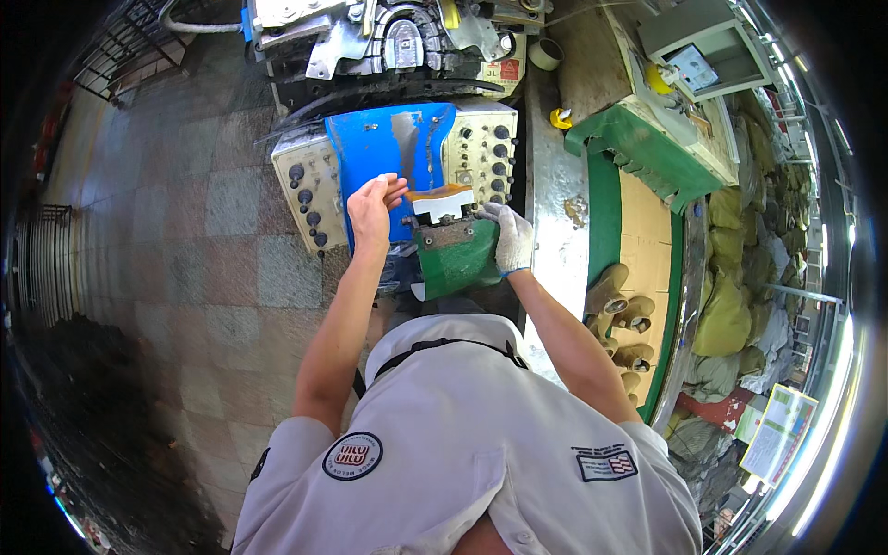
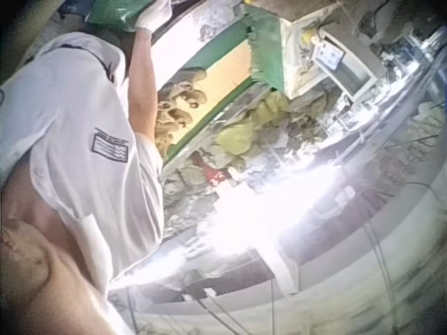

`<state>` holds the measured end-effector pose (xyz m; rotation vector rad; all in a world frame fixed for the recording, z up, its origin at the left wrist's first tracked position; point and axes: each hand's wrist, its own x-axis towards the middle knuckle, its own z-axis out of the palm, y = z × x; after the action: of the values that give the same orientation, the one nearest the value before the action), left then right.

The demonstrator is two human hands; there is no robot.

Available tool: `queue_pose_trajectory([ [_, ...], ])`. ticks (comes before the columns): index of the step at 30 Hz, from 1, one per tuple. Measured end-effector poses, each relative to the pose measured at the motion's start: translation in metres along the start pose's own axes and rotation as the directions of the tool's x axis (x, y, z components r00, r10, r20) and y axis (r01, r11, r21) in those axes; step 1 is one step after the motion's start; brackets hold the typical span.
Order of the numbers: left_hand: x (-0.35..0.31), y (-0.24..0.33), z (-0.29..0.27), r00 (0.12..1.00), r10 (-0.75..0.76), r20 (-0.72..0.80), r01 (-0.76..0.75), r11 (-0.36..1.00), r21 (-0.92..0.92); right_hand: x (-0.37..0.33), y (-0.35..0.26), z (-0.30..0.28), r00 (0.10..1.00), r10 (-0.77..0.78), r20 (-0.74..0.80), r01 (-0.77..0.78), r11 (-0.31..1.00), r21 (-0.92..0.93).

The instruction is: The person places boots onto a shoe last machine one by one, presses buttons on the machine to secure them, and kemudian places the processed boots onto a conveyor belt.

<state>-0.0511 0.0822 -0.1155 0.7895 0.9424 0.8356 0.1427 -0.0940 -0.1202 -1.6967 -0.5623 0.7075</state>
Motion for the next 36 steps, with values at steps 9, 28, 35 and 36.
queue_pose_trajectory([
  [9,-0.01,-0.024,-0.015,0.992,-0.104,-0.067,0.106,0.994,0.021,-0.001,-0.005,0.0,0.999,-0.011,0.053,0.016,0.996,-0.093],
  [28,-0.034,0.004,0.078,0.729,0.403,0.554,-0.561,-0.112,0.82,0.002,0.008,-0.007,1.0,0.004,0.025,-0.004,1.0,-0.006],
  [35,-0.031,0.006,0.077,0.666,0.529,0.526,-0.637,0.035,0.77,0.004,0.003,-0.006,1.0,0.009,-0.006,-0.008,1.0,0.022],
  [36,-0.03,0.016,0.079,0.671,0.541,0.506,-0.635,0.067,0.77,0.007,-0.003,-0.004,1.0,0.005,-0.012,-0.005,1.0,0.013],
])
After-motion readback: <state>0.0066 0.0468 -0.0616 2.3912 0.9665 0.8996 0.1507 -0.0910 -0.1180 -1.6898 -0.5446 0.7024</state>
